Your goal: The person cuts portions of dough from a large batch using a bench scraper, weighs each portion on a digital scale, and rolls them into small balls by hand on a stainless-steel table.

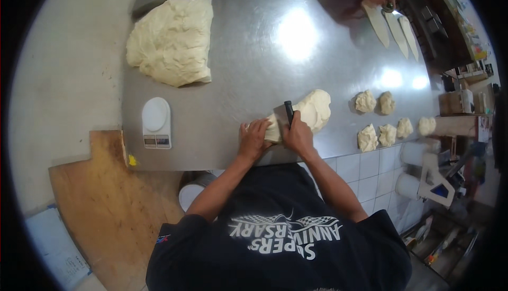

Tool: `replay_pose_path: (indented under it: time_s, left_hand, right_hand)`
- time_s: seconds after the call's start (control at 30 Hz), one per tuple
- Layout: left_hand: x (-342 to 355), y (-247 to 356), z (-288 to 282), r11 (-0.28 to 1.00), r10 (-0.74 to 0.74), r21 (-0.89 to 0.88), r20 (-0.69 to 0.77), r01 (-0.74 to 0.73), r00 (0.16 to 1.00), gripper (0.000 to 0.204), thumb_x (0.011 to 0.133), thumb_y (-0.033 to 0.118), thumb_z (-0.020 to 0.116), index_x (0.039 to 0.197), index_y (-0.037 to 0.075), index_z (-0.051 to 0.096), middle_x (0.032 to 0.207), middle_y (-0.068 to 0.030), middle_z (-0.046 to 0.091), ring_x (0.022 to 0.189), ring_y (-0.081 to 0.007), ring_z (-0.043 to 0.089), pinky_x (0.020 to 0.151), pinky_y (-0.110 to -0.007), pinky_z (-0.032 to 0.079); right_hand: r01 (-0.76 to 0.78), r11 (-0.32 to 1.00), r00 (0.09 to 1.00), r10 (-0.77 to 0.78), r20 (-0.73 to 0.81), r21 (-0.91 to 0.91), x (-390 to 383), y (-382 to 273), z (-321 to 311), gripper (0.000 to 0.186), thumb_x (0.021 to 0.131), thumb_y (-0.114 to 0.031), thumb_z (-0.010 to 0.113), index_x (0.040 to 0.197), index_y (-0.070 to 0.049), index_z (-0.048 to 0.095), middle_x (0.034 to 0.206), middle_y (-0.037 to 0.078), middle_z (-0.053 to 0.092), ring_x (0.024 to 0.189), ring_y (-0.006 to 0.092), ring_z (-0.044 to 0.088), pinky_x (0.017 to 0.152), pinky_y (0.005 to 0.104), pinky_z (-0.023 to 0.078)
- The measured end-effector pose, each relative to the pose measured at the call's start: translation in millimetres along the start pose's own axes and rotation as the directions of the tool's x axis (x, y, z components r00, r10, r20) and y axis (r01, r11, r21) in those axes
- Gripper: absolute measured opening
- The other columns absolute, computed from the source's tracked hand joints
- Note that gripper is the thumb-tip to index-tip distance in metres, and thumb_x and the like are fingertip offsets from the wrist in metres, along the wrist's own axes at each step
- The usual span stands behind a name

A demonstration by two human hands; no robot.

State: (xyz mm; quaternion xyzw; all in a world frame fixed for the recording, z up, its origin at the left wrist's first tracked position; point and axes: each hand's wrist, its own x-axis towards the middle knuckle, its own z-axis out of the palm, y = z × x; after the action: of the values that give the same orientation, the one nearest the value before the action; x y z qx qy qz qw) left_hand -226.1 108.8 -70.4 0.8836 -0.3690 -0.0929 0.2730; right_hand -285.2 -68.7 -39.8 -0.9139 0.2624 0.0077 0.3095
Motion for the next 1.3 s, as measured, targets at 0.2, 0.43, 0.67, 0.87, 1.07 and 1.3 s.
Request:
replay_pose_path:
  time_s: [0.2,0.43,0.67,0.87,1.07,1.3]
  left_hand:
    - [-3,1,-21,0.991,-0.040,-0.127,0.022,0.042,0.999,0.063,0.069,0.010,0.089,0.126,0.010,0.062,0.127,-0.0095,0.063,0.120,-0.0322,0.061,0.099,-0.044,0.050]
    - [-6,-31,-6,0.927,-0.078,-0.374,-0.101,0.035,0.992,0.050,0.072,0.008,0.086,0.117,0.006,0.065,0.116,-0.0146,0.064,0.108,-0.0372,0.065,0.091,-0.045,0.054]
    - [-26,-57,-86,0.913,-0.132,-0.407,-0.341,-0.019,0.931,0.043,0.074,0.006,0.083,0.114,0.005,0.068,0.112,-0.0166,0.064,0.110,-0.0375,0.063,0.095,-0.043,0.053]
    - [-59,-152,-221,0.967,-0.199,-0.239,-0.511,0.085,0.836,0.047,0.079,0.002,0.078,0.124,0.003,0.066,0.126,-0.0165,0.065,0.115,-0.0354,0.063,0.102,-0.042,0.051]
    - [-78,-278,-260,0.974,-0.225,-0.077,-0.446,0.213,0.866,0.054,0.086,0.004,0.072,0.139,0.007,0.062,0.136,-0.0176,0.063,0.121,-0.0392,0.062,0.108,-0.042,0.050]
    - [-66,-244,-219,0.801,-0.302,0.194,-0.685,0.566,0.663,0.055,0.090,0.014,0.056,0.145,0.013,0.062,0.161,-0.0197,0.037,0.150,-0.0523,0.022,0.123,-0.065,0.017]
  right_hand:
    - [0.135,0.989,0.982,-0.143,-0.124,-0.067,-15,-8,33,0.044,0.085,-0.013,0.068,0.119,0.005,0.044,0.072,0.026,0.065,0.069,0.0480,0.067,0.062,0.0599,0.053]
    - [0.080,0.996,0.994,-0.082,-0.073,-0.033,-1,-8,46,0.047,0.088,-0.021,0.069,0.120,0.003,0.044,0.078,0.029,0.068,0.074,0.0509,0.067,0.066,0.0613,0.052]
    - [0.093,0.962,0.987,-0.123,0.102,0.256,22,14,45,0.049,0.091,-0.028,0.075,0.123,0.001,0.054,0.106,0.029,0.071,0.099,0.0427,0.071,0.088,0.0511,0.055]
    - [-0.298,0.718,0.952,0.172,0.254,0.630,-9,-10,7,0.043,0.097,-0.024,0.073,0.130,0.001,0.060,0.112,0.012,0.071,0.099,0.0208,0.068,0.088,0.0362,0.055]
    - [-0.341,0.698,0.938,0.203,0.282,0.630,-3,-6,0,0.048,0.098,-0.031,0.071,0.133,0.000,0.060,0.113,0.014,0.069,0.099,0.0234,0.065,0.087,0.0386,0.054]
    - [-0.299,0.651,0.938,0.337,0.087,0.697,33,35,-58,0.047,0.101,-0.033,0.068,0.135,-0.001,0.062,0.114,0.010,0.071,0.099,0.0203,0.067,0.088,0.0355,0.054]
